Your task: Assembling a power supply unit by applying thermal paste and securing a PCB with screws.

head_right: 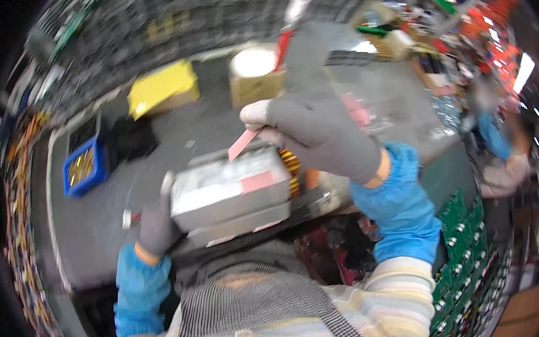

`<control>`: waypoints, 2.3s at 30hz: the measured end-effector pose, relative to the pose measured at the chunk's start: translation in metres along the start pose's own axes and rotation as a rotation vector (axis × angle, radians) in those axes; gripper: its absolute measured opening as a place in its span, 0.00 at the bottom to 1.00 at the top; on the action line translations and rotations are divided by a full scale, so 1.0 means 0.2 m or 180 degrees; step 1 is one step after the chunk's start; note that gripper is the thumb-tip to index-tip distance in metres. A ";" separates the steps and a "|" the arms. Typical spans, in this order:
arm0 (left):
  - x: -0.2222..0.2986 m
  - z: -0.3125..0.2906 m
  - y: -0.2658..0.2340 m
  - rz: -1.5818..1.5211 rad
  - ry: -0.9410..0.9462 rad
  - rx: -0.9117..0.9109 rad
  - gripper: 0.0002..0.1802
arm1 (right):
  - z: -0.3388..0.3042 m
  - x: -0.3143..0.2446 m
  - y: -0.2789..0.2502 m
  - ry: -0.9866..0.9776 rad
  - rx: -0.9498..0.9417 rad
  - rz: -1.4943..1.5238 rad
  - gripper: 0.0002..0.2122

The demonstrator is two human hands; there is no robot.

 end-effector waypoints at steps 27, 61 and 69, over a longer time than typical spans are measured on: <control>0.01 0.00 -0.03 -0.0352 0.0391 0.0241 0.59 | 0.08 -0.25 0.45 -0.1403 -0.1635 -0.1195 0.16; -0.19 0.24 0.04 -0.1109 -0.0545 -0.1048 0.69 | 0.26 0.35 0.73 0.1039 -0.1491 0.0796 0.17; -0.19 0.23 0.03 -0.1162 -0.0576 -0.1074 0.69 | 0.25 0.34 0.73 0.1268 -0.1656 0.0778 0.19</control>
Point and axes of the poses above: each hand's wrist, its own z-axis towards the middle knuckle, its own y-axis out of the palm, x = y × z, the point moved 5 cm from there along z, towards the middle knuckle, and after that the axes turned 4 degrees about -z, right-handed, at the moved point
